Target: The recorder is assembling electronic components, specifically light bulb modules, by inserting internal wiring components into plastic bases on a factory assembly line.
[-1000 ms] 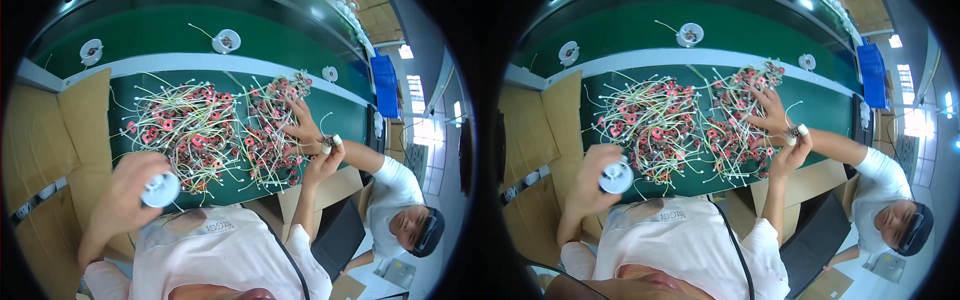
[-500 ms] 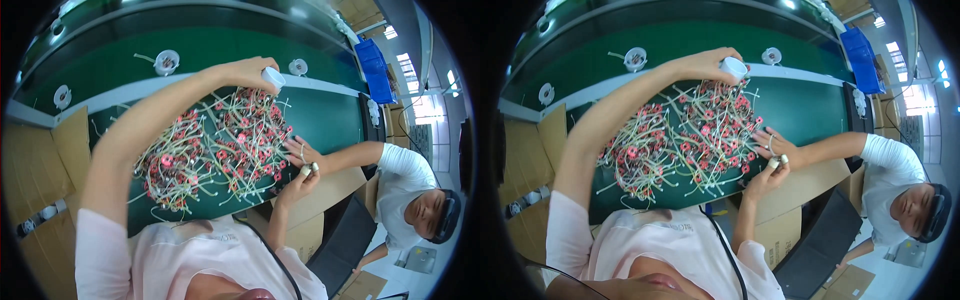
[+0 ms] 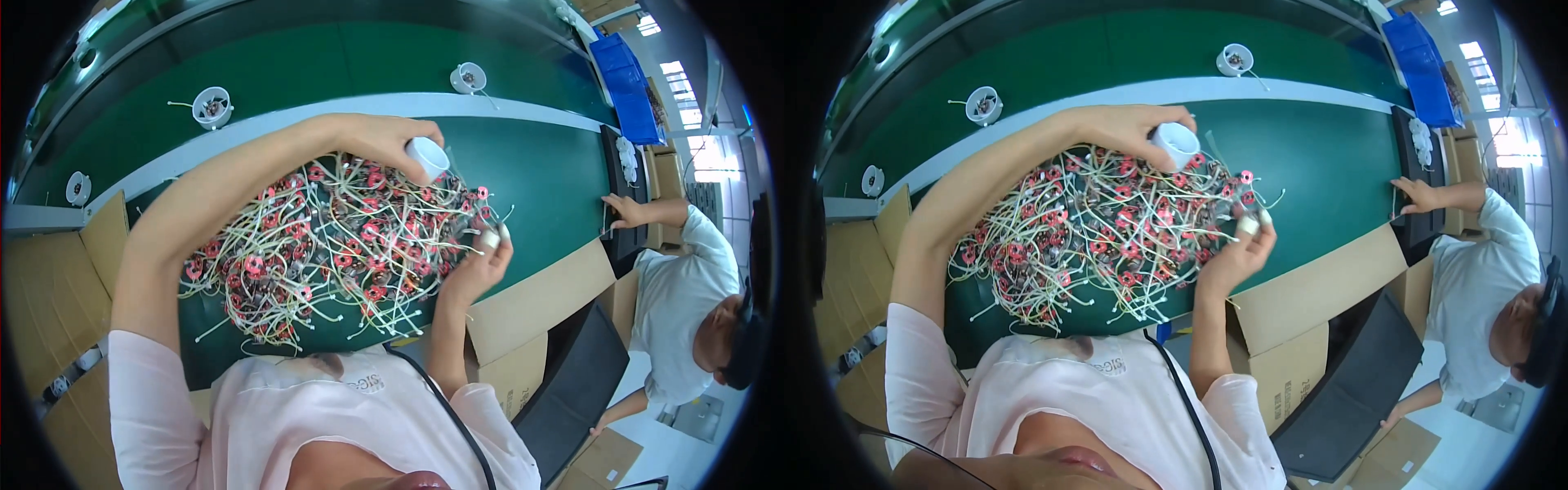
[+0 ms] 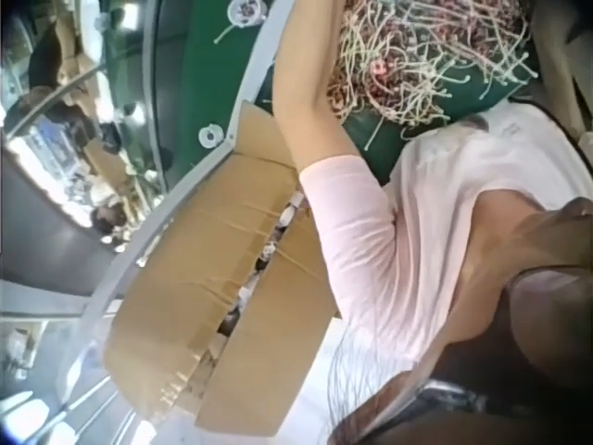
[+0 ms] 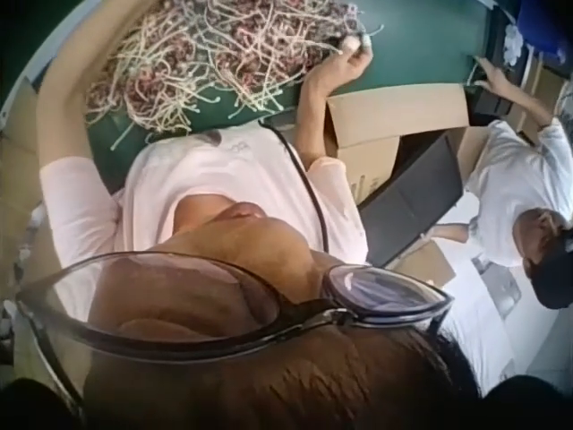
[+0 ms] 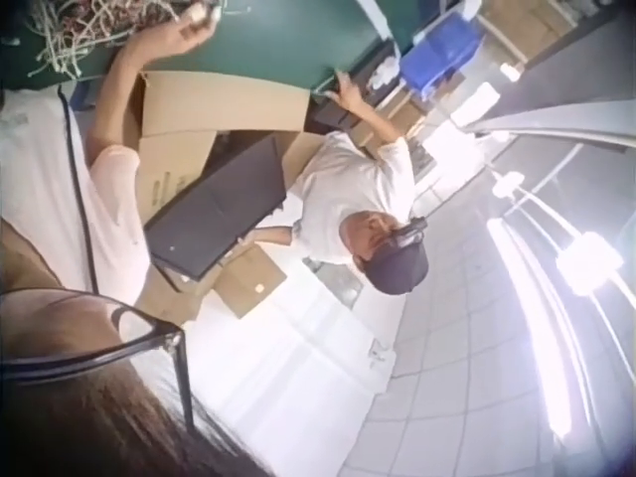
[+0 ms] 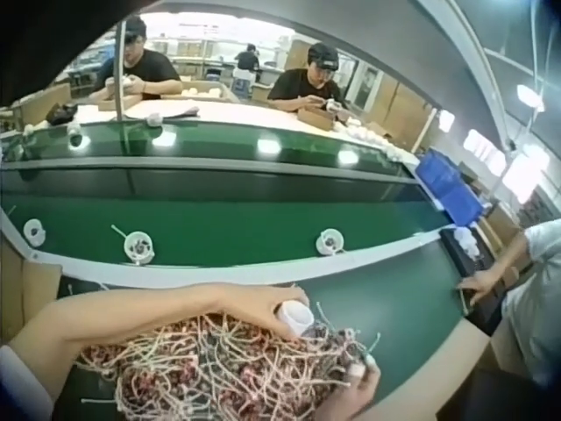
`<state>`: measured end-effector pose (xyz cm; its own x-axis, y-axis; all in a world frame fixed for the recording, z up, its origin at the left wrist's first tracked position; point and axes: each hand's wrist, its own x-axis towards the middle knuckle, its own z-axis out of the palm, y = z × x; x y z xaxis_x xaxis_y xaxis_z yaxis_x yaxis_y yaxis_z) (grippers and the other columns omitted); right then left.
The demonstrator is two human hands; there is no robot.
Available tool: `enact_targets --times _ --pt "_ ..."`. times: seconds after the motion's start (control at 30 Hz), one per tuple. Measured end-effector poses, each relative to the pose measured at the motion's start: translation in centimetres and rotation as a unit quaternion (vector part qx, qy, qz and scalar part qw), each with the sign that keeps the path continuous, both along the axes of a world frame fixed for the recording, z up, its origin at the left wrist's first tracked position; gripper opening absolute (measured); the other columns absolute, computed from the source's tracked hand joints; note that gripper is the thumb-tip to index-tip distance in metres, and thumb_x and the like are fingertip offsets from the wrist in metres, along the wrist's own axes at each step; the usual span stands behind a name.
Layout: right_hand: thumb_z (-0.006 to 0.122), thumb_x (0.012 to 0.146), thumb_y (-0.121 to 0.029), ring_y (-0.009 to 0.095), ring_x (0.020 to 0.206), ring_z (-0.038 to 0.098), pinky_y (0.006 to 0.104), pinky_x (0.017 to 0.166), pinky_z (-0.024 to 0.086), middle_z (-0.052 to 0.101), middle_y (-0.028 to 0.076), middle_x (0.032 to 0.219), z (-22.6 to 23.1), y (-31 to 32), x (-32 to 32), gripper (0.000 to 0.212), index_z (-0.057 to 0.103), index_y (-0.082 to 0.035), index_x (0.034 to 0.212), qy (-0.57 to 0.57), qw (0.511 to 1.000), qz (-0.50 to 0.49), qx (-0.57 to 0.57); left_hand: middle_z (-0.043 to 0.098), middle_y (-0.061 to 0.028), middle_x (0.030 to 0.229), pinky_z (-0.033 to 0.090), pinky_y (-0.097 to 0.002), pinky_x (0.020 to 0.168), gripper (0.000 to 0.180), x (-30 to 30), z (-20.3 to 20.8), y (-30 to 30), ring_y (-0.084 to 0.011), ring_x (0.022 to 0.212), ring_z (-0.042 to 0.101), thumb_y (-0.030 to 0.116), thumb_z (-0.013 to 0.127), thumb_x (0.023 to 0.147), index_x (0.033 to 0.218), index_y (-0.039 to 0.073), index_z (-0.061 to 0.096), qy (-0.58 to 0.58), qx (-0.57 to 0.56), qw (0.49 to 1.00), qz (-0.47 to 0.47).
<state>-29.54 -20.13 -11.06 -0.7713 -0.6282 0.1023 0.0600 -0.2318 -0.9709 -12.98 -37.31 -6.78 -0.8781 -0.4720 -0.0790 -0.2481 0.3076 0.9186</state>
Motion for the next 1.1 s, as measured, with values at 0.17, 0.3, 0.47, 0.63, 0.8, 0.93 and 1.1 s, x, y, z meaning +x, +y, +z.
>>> enact_targets --times 0.17,0.3,0.47,0.63,0.8,0.93,1.1 --pt "0.047 0.091 -0.004 0.015 0.094 0.054 0.0269 0.083 0.044 0.054 0.009 0.102 0.4 -1.7 5.0 0.023 0.046 0.003 0.112 0.014 0.993 0.117 0.007 0.059 -0.0123 0.1 0.044 -0.0311 0.078 0.062 3.4 2.2 2.2 -0.0213 0.09 0.057 0.034 0.069 0.068 0.117 0.003 0.046 -0.046 0.013 0.999 0.025" --pt "0.048 0.089 -0.002 0.016 0.094 0.054 0.0281 0.084 0.043 0.053 0.01 0.102 1.1 -2.1 4.5 0.021 0.048 0.003 0.109 0.232 0.962 0.139 -0.044 0.058 -0.01 0.1 0.044 -0.0316 0.078 0.057 5.0 3.1 3.7 -0.0204 0.09 0.056 0.028 0.069 0.07 0.117 0.006 0.046 -0.023 -0.017 0.995 0.099" --pt "0.05 0.088 -0.002 0.018 0.091 0.055 0.0299 0.084 0.044 0.055 0.012 0.1 2.2 -6.5 -3.4 0.021 0.05 0.004 0.108 0.385 0.922 0.004 -0.037 0.058 -0.0126 0.099 0.047 -0.036 0.075 0.051 8.7 8.1 9.8 -0.0331 0.088 0.057 0.019 0.068 0.069 0.113 0.007 0.048 0.068 -0.361 0.911 0.188" --pt "0.05 0.089 -0.003 0.018 0.086 0.059 0.0273 0.076 0.048 0.059 0.012 0.098 0.2 -9.7 -4.3 0.021 0.05 0.006 0.107 0.117 0.97 0.215 -0.006 0.058 -0.0136 0.1 0.047 -0.0367 0.071 0.052 12.4 10.9 20.8 -0.0323 0.086 0.059 0.018 0.068 0.07 0.115 0.007 0.044 0.022 0.132 0.991 0.03" --pt "0.053 0.087 -0.004 0.017 0.085 0.06 0.0259 0.076 0.049 0.061 0.01 0.093 -1.1 -10.4 -0.3 0.023 0.051 0.006 0.108 0.088 0.945 0.316 -0.005 0.059 -0.0145 0.097 0.047 -0.0367 0.071 0.052 13.0 5.4 25.7 -0.034 0.084 0.059 0.023 0.068 0.071 0.114 0.008 0.043 -0.084 0.238 0.966 0.063" --pt "0.053 0.086 0.0 0.016 0.086 0.059 0.0249 0.075 0.048 0.061 0.012 0.096 -0.4 -10.5 0.3 0.02 0.053 0.006 0.106 0.125 0.946 0.299 -0.015 0.059 -0.0182 0.089 0.046 -0.0374 0.07 0.045 11.4 5.2 26.6 -0.0326 0.083 0.059 0.022 0.063 0.073 0.107 0.0 0.045 -0.125 0.14 0.978 0.085" --pt "0.057 0.086 -0.007 0.014 0.081 0.059 0.0236 0.073 0.047 0.061 0.01 0.094 4.6 -8.5 -1.1 0.027 0.054 0.003 0.111 0.353 0.877 0.314 -0.082 0.058 -0.0169 0.097 0.046 -0.036 0.076 0.045 11.3 6.1 26.9 -0.0319 0.09 0.057 0.02 0.063 0.073 0.11 0.002 0.044 -0.135 0.038 0.984 0.11"
